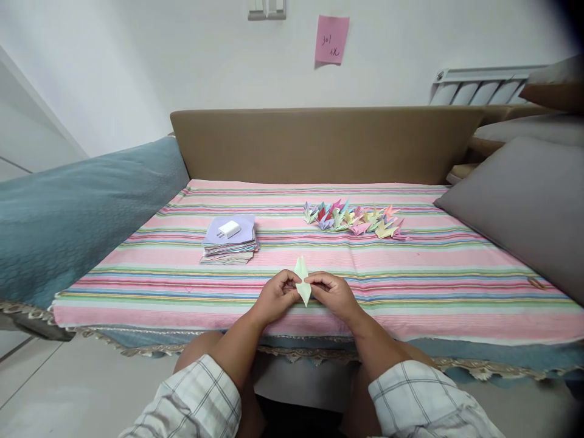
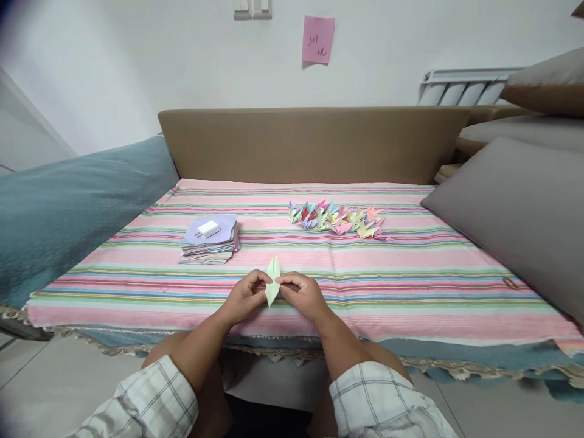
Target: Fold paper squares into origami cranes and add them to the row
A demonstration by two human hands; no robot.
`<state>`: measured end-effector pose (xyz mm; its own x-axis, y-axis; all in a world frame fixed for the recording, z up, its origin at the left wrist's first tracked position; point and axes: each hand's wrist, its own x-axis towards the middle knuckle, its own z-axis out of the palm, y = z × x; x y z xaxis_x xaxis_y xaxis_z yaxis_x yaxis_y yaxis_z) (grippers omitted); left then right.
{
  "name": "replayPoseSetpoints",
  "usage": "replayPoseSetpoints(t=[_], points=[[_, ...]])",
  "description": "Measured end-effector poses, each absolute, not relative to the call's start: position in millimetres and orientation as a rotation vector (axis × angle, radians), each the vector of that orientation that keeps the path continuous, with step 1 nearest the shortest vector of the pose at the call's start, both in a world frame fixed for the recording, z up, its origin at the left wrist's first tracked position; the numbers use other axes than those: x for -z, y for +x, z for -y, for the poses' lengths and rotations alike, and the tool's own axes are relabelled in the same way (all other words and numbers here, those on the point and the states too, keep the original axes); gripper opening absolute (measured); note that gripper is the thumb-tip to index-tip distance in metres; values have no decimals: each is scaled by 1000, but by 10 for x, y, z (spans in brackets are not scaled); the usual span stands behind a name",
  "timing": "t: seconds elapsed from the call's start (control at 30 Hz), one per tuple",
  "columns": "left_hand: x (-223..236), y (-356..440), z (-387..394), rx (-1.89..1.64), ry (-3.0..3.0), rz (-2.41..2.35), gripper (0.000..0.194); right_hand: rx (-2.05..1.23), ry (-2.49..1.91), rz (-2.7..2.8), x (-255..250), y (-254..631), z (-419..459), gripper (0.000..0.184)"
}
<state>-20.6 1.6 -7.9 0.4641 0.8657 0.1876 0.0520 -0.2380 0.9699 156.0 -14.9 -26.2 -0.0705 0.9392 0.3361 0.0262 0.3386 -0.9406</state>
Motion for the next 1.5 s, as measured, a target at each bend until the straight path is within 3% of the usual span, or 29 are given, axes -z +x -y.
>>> replayPoseSetpoints(t=[0.7,1.5], points=[[99,-86,-7,-1089,1559,-1023,30,-1094,-1066,1246,211,1417,180,29],[234,-26,-32,-1114,1518,-999,29,-1253,-941,867,262,1275,158,26]])
